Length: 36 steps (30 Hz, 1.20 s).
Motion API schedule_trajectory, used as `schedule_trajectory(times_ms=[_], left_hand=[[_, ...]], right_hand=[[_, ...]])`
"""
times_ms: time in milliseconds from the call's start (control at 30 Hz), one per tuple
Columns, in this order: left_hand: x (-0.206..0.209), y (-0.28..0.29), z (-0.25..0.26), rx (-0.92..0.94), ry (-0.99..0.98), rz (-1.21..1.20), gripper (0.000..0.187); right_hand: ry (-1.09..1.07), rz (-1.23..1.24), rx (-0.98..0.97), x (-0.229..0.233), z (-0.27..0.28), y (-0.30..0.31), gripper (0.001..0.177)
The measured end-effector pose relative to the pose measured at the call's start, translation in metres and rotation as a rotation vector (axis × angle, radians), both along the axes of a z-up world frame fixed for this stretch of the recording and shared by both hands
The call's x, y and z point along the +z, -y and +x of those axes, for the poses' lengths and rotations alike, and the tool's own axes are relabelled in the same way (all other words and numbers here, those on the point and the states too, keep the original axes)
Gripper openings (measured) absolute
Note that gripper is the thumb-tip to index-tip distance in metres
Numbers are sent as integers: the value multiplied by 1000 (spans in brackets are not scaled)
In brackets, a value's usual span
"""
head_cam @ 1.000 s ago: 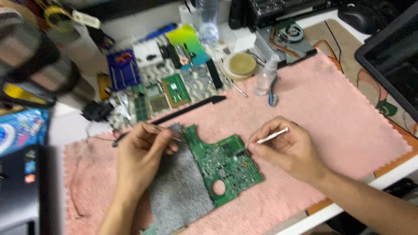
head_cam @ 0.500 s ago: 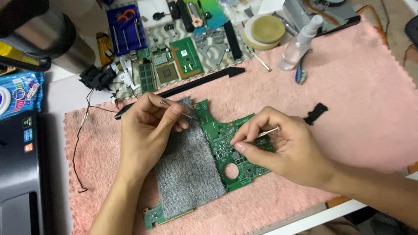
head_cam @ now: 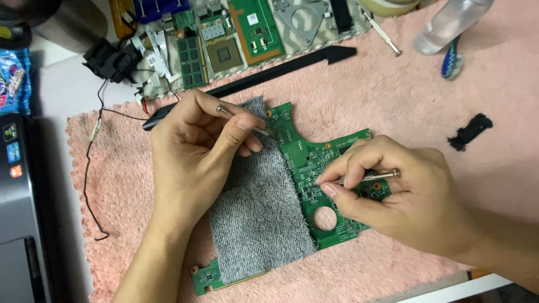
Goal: The person uses a metal probe to touch and adjust small components on a green circuit board while holding it steady with a cloth. The hands repeatedly probe specific areas of the board throughout the clip.
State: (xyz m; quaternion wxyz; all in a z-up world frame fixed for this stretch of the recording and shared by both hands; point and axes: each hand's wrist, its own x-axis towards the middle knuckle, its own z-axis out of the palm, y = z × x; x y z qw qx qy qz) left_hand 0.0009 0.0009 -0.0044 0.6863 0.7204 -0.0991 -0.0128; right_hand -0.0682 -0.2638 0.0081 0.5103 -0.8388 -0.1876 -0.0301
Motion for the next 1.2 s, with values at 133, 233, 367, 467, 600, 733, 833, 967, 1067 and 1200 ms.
schedule_trajectory(times_ms=[133, 233, 367, 467, 600, 733, 833, 967, 1067, 1200], left_hand=[[1, 0, 0, -5, 7, -1, 23], [1, 0, -1, -8, 16, 14, 22], [2, 0, -1, -12, 15, 8, 23], [2, 0, -1, -15, 21, 12, 22], [3, 0, -1, -13, 17, 5, 22], [2, 0, -1, -4, 6, -4, 22], [2, 0, -1, -15, 14, 2, 22], [1, 0, 0, -13, 16, -10, 22], [1, 0, 0, -12, 9, -16, 21], [1, 0, 0, -17, 8, -35, 22]], right_hand=[[16, -19, 1, -1, 1, -3, 27], [-3, -22, -19, -1, 0, -3, 26], [-35, -26, 3, 0, 1, -1, 26], [-31, -47, 30, 0, 0, 2, 28], [-26, -29, 21, -5, 0, 2, 31], [11, -24, 24, -6, 0, 2, 31], [-21, -43, 16, -6, -1, 1, 31], [-8, -17, 9, -6, -1, 0, 32], [-12, -34, 9, -5, -1, 1, 31], [-20, -81, -47, -5, -4, 0, 32]])
